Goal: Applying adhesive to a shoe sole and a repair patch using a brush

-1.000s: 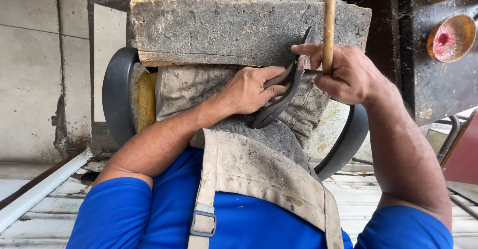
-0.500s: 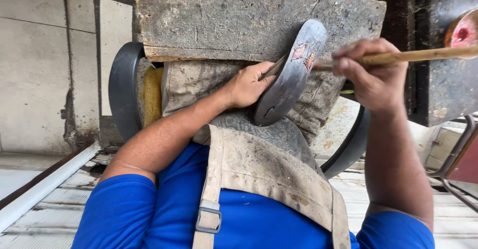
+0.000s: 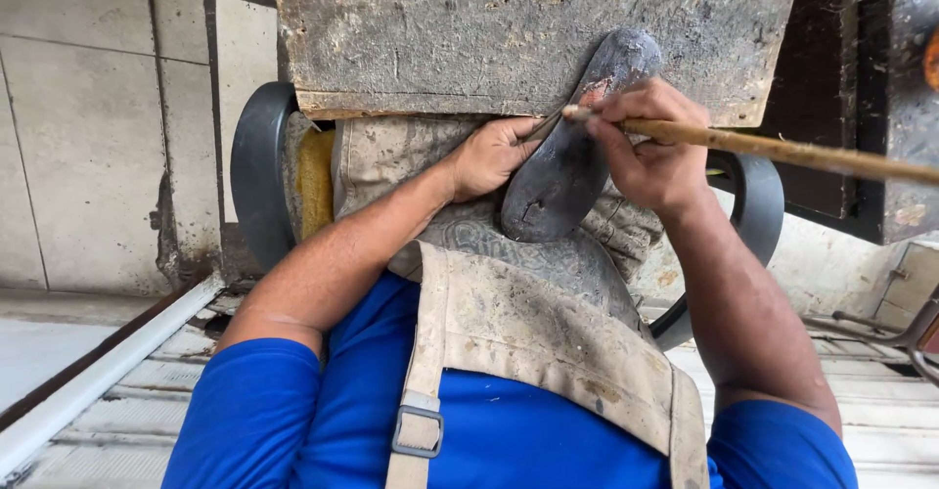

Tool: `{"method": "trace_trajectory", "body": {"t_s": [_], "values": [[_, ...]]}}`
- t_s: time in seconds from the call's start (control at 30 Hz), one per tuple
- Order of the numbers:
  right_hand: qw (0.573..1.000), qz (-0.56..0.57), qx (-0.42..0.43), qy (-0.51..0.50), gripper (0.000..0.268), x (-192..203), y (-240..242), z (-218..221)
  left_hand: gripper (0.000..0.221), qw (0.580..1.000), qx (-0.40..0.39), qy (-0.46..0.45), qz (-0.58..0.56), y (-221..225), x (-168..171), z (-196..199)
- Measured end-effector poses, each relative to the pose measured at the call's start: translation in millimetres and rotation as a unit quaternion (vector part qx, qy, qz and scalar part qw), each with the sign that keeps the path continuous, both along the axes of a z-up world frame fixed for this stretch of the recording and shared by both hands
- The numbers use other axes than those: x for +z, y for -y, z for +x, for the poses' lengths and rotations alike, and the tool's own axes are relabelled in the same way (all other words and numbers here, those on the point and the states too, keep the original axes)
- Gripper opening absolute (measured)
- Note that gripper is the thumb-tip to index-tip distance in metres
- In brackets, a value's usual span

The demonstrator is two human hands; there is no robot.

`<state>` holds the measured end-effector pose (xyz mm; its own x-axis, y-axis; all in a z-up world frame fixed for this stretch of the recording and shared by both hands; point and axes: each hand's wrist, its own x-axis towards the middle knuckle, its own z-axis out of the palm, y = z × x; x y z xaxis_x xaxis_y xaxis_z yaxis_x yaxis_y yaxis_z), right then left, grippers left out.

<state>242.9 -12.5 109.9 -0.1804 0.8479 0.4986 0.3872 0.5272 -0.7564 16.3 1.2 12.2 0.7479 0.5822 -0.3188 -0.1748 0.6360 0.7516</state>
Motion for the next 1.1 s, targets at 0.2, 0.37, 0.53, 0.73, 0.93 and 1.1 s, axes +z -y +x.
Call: {"method": "trace_trajectory", "body": {"t_s": [0.2,0.37,0.53,0.73,0.93,1.1], "values": [[0.992,-0.102,-0.072,-0.011,0.021,19.8,15.0,-19.8,0.039,0.994,0.009,0.103,-0.047,0.7,-0.5,-4.8],[0.986,-0.133,-0.016,-0.095,0.022,17.9,33.0,-39.8,0.028,0.998,0.003,-0.039,0.041,-1.1,4.3,1.6],[0.998,-0.044,-0.017,-0.039,0.019,26.2,29.4,-48.8,0.028,0.995,-0.007,-0.072,0.073,-4.7,4.8,-1.9],[0.999,0.004,-0.034,0.025,0.018,17.7,24.8,-33.9,0.028,0.994,-0.011,-0.072,0.080,-4.7,9.4,-5.7],[0.996,0.008,-0.063,0.059,0.019,11.2,1.9,10.1,0.027,0.996,-0.013,-0.045,0.075,-2.9,13.8,-3.3],[0.998,-0.032,-0.018,0.057,0.018,5.1,3.8,-6.4,0.029,0.999,-0.008,-0.021,0.048,-1.2,0.9,-5.7]]}}
